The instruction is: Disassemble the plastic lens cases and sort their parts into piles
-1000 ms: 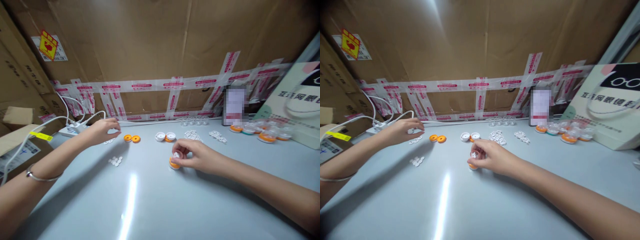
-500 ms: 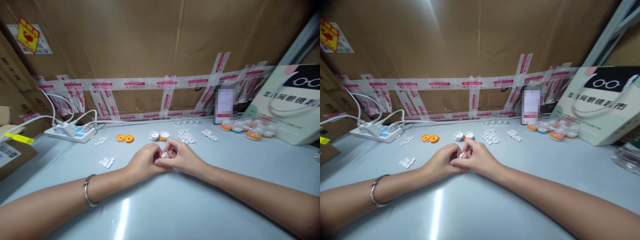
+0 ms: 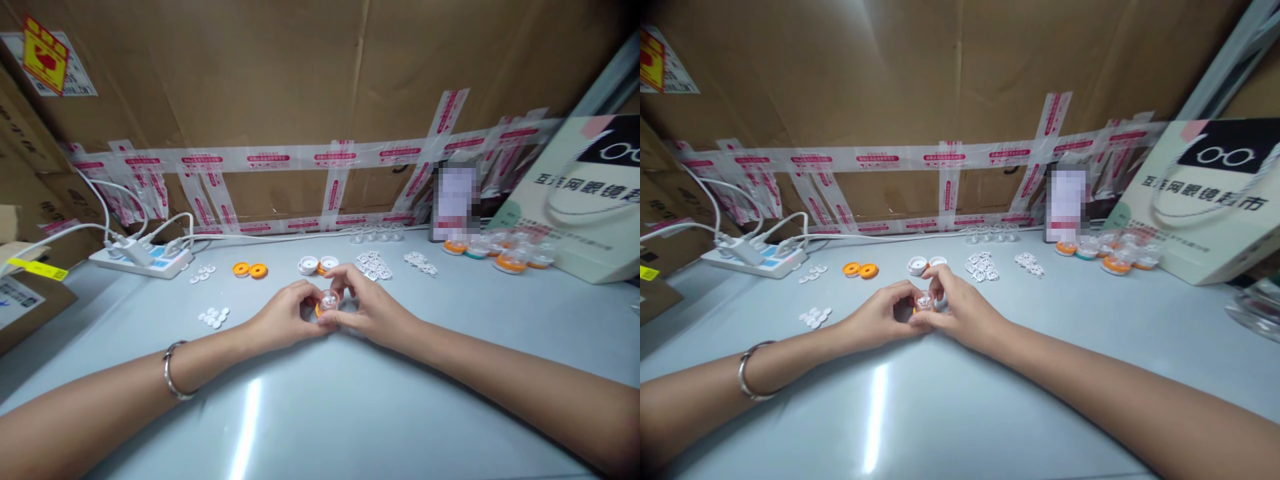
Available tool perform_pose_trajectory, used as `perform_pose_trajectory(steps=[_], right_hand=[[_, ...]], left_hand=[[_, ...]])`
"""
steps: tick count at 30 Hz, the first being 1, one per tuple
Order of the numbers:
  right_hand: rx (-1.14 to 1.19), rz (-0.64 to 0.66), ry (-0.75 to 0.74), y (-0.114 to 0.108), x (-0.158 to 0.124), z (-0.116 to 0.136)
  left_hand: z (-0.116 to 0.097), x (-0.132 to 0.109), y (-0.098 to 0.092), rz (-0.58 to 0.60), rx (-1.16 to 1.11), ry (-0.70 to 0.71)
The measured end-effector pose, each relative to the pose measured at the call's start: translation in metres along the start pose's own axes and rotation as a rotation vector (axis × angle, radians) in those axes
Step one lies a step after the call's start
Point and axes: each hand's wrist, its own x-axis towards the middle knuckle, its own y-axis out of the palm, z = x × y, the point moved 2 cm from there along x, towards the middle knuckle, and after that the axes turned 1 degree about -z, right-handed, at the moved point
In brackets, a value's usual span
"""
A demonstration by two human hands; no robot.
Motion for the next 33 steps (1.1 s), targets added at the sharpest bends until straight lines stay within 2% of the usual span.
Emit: perform_pose_trajectory(steps=[3,5,8,12,15,17,20,23,25,27,29,33], right_hand=[[0.120,0.037,-0.042,0.0040,-0.0016,-0.0002],[0.153,0.006,-0.040,0.0039,-0.0022,0.0012],[0.160,-0.045,0.017,0.0039,-0.0027,0.0024],[0.162,0.007,-0.053,0.0066,-0.0042,0.0048],[0.133,-0.052,0.017,0.0060,-0.0051,0.0028],[0.178,-0.022,0.039,0.0062,-0.0052,0.0027],[0.199,0.042,-0.047,0.0063,-0.0052,0.0057],[0.135,-0.023,-0.004,0.0042,-0.0052,0.0054],[0.153,-0.004,0.006,0.0037,-0.0052,0.0057],[0.177,0.064,-0.060,0.0043,-0.0054,0.0075],[0.142,0.075,-0.088,0.0051,-0.0056,0.0078],[0.100,-0.004,0.050,0.0068,-0.0048,0.0026]], left_hand=[[0.0003,0.0000,0.0001,0.000,0.008,0.006],[0.0006,0.0002,0.0001,0.007,-0.002,-0.001],[0.0010,0.0003,-0.0002,0.004,-0.026,-0.029],[-0.0001,0.0000,-0.0008,0.012,-0.033,-0.018],[0.0001,-0.0002,-0.0012,0.006,-0.037,-0.038],[0.0001,0.0000,-0.0011,0.006,-0.032,-0.036],[-0.0003,0.0006,-0.0007,0.026,-0.059,0.003],[0.0009,0.0010,-0.0009,0.023,-0.061,-0.024],[0.0015,0.0012,-0.0010,0.020,-0.046,-0.042],[0.0011,0.0011,-0.0009,0.028,-0.056,-0.023],[0.0010,0.0010,-0.0009,0.026,-0.081,-0.019],[0.0019,0.0007,-0.0005,0.001,-0.060,-0.059]])
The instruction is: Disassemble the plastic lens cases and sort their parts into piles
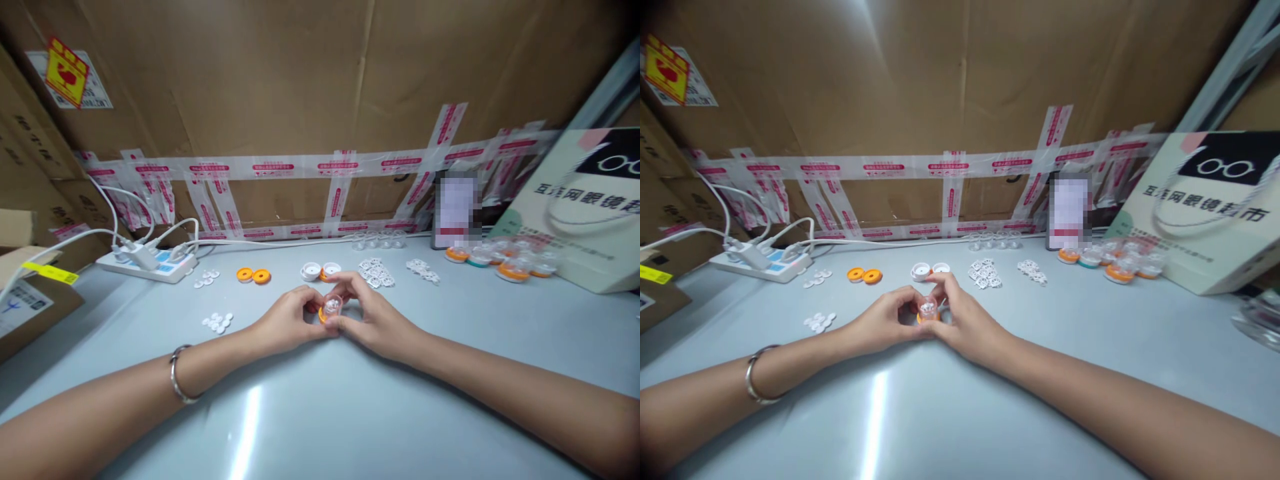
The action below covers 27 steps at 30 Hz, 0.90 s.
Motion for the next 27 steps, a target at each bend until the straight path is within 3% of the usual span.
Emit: perform_pose_trajectory(steps=[5,9,13,16,18,22,27], right_hand=[[0.061,0.059,-0.161,-0.004,0.001,0.002],[0.180,-0.037,-0.190,-0.015,0.004,0.004],[0.255,-0.228,-0.166,-0.033,0.014,0.006],[0.172,-0.450,-0.068,-0.055,0.029,-0.005],[0.061,-0.514,0.016,-0.070,0.042,-0.019],[-0.311,-0.412,0.021,-0.084,0.073,-0.050],[-0.693,-0.161,-0.008,-0.075,0.101,-0.074]], left_hand=[[-0.002,0.000,0.002,0.028,0.005,0.052],[-0.002,-0.001,0.001,0.025,0.011,-0.023],[-0.003,-0.002,-0.001,-0.003,0.020,-0.053],[-0.004,-0.003,-0.001,0.005,0.024,-0.045],[-0.004,-0.004,-0.002,0.013,0.024,-0.038],[-0.005,-0.004,-0.002,0.014,0.025,-0.037],[-0.004,-0.004,-0.002,0.021,0.027,-0.021]])
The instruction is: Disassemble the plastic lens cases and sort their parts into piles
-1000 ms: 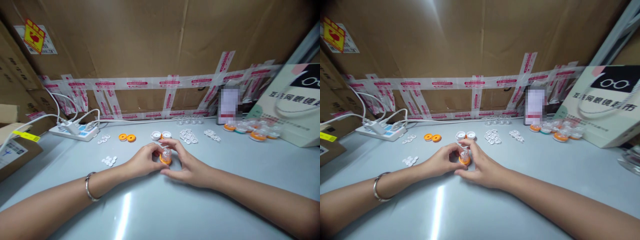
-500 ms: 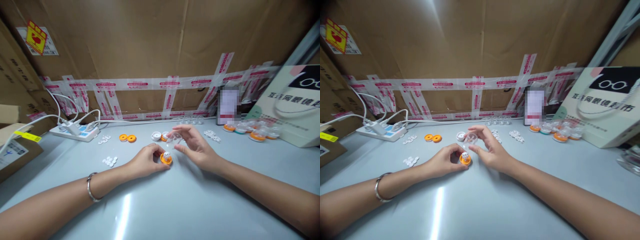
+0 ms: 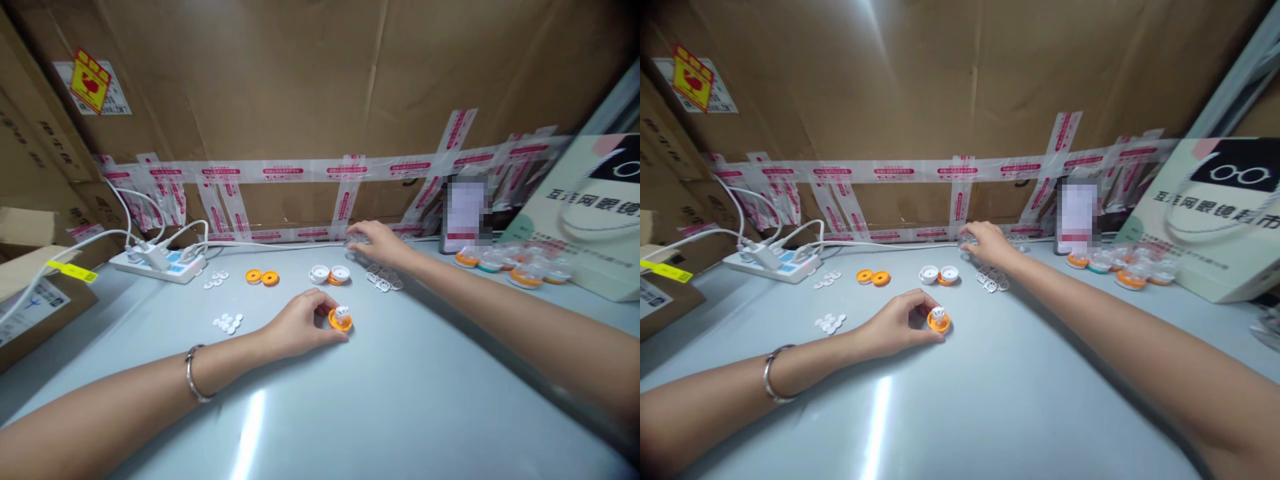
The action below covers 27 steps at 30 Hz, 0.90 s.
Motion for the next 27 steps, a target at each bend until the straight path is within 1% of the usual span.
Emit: perform_pose_trajectory(steps=[2,4,8,10,12,14,15,16,18,20,23,25,27], right_hand=[[-0.089,0.058,-0.011,0.007,0.004,-0.001],[-0.127,0.079,-0.013,0.012,0.006,-0.004],[-0.124,0.082,0.005,0.016,0.009,-0.014],[-0.126,0.064,0.024,0.013,0.009,-0.012],[-0.052,-0.006,0.028,0.006,0.004,-0.001],[0.146,-0.094,-0.001,-0.005,-0.011,0.020],[0.279,-0.111,-0.026,-0.011,-0.022,0.033],[0.383,-0.097,-0.046,-0.015,-0.035,0.047],[0.525,0.015,-0.072,-0.020,-0.064,0.074],[0.574,0.084,-0.044,-0.020,-0.089,0.092],[0.611,0.148,0.055,-0.013,-0.108,0.101],[0.611,0.152,0.099,-0.009,-0.110,0.101],[0.554,0.122,0.087,-0.007,-0.108,0.100]], left_hand=[[0.000,0.000,0.000,0.001,0.002,0.003],[0.001,0.000,-0.001,0.001,0.008,0.008],[0.001,0.001,0.000,0.003,-0.002,0.014],[0.002,0.001,0.000,0.001,-0.005,0.015],[0.002,0.001,0.000,0.000,-0.002,0.020],[0.002,0.001,0.000,0.000,0.003,0.022],[0.002,0.001,0.000,-0.002,0.010,0.023],[0.002,0.001,0.000,-0.002,0.019,0.024],[0.002,0.001,0.000,-0.003,0.037,0.035],[0.001,0.002,0.001,-0.002,0.042,0.058],[-0.001,0.002,0.001,-0.010,0.044,0.076],[-0.002,0.002,0.002,-0.023,0.054,0.067],[-0.002,0.002,0.003,-0.033,0.070,0.055]])
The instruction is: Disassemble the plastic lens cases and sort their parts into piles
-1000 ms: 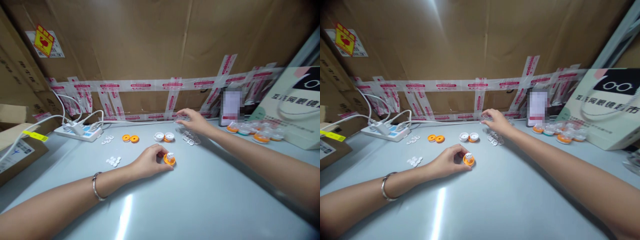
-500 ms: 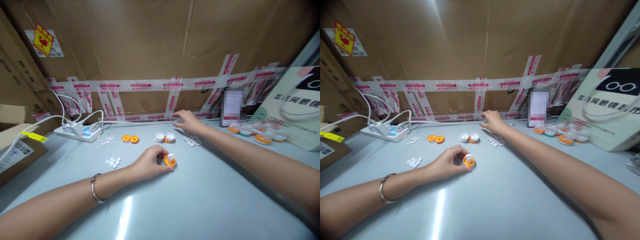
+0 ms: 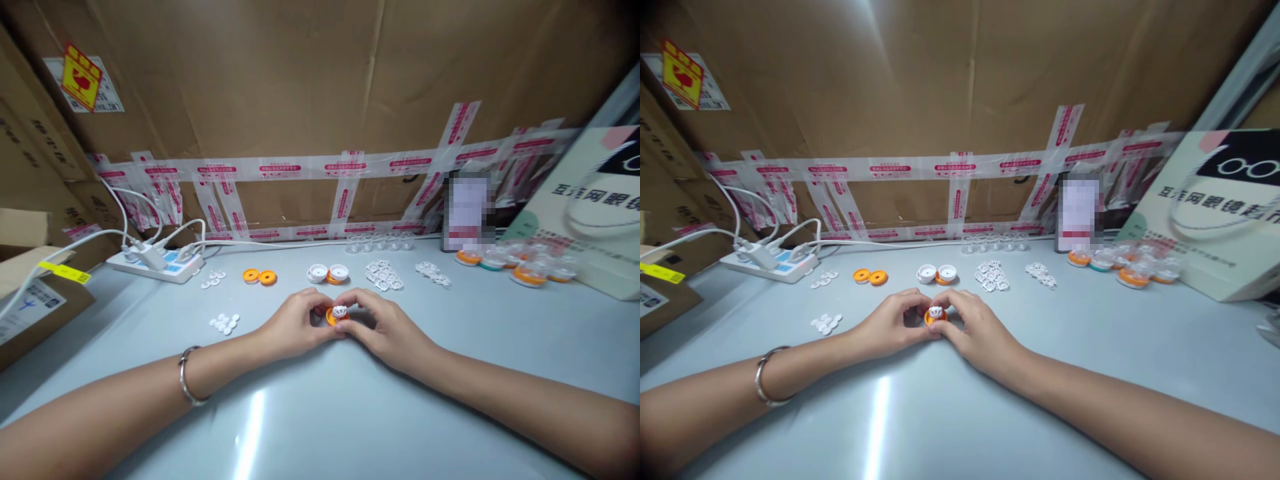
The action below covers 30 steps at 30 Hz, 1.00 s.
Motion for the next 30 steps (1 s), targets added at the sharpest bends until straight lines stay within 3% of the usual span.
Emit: perform_pose_trajectory(steps=[6,20,23,25,30], right_hand=[[-0.195,-0.058,-0.121,0.0015,-0.0017,0.0028],[-0.181,-0.133,-0.210,0.0015,-0.0030,0.0011],[-0.175,-0.217,-0.324,-0.0005,-0.0038,0.0031],[-0.145,-0.194,-0.365,-0.0006,-0.0036,0.0044],[0.058,-0.165,-0.198,-0.0034,-0.0006,0.0017]], left_hand=[[0.0005,-0.0009,0.0023,-0.044,0.061,0.029],[-0.0056,-0.0036,0.0020,-0.052,0.153,0.088],[-0.0064,-0.0039,0.0021,-0.066,0.158,0.092],[-0.0060,-0.0036,0.0023,-0.077,0.169,0.102],[-0.0027,-0.0031,0.0034,-0.073,0.150,0.166]])
